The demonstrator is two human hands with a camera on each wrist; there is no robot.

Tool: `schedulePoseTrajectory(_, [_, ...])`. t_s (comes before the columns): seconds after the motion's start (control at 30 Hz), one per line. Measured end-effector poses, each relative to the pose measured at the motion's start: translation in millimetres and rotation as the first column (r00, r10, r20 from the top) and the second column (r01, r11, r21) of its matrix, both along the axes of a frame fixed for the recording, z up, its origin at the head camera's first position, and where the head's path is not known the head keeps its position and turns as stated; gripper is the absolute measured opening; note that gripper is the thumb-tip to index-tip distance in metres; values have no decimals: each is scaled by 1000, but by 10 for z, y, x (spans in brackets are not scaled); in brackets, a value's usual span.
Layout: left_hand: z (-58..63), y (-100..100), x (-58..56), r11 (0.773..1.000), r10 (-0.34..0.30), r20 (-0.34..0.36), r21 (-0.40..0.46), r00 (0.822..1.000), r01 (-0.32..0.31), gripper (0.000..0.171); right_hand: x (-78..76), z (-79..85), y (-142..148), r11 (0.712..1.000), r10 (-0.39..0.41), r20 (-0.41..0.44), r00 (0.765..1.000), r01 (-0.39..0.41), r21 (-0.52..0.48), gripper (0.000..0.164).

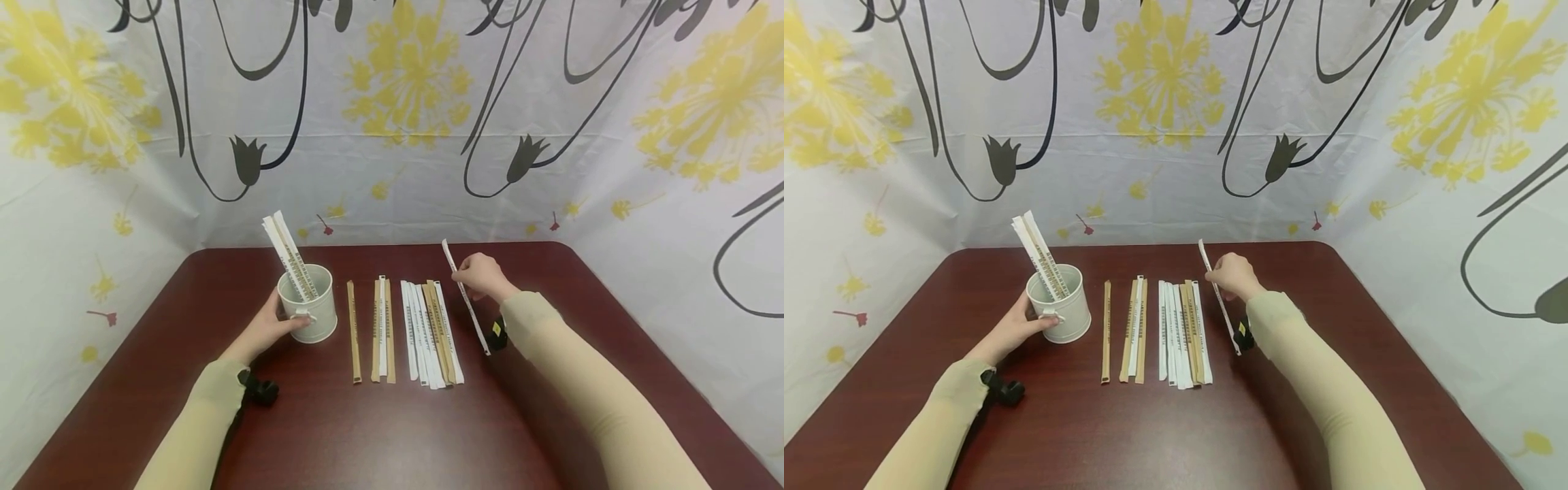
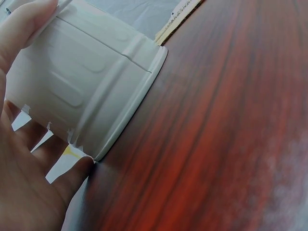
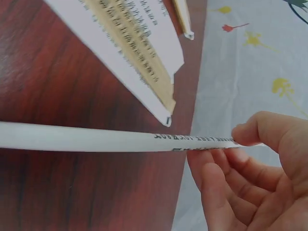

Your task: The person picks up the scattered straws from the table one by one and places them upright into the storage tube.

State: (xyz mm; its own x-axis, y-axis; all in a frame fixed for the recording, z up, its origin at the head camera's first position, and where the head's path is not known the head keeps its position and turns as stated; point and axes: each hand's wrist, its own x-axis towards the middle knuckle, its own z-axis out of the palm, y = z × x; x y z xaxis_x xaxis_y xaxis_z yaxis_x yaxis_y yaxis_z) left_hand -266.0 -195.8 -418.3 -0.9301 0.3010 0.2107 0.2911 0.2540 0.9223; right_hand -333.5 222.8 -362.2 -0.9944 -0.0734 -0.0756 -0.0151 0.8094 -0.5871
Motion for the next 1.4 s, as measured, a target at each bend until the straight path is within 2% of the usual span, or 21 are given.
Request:
schedulePoseTrajectory(0.17, [-8,7,-7,1000,2,0,2,1000,-2,91,-21,59,-29,1000,-4,-63,998,2,-31,24])
schedulePoseTrajectory(0.5, [-1,-4,4,1000,-3,18,-4,1000,3,90,-21,210,-129,987,-13,-114,993,-5,-158,17])
schedulePoseTrajectory(0.77, [-13,14,3,1000,-2,20,18,1000,1,86,20,349,-274,978,11,-141,990,-40,-204,16])
schedulePoseTrajectory(1.2, [4,0,21,1000,-5,8,9,1000,5,92,44,653,-692,962,75,-220,973,-128,-240,15])
schedulePoseTrajectory(1.4, [3,1,8,1000,-17,5,24,1000,17,91,75,810,-944,945,109,-294,949,-191,-264,14])
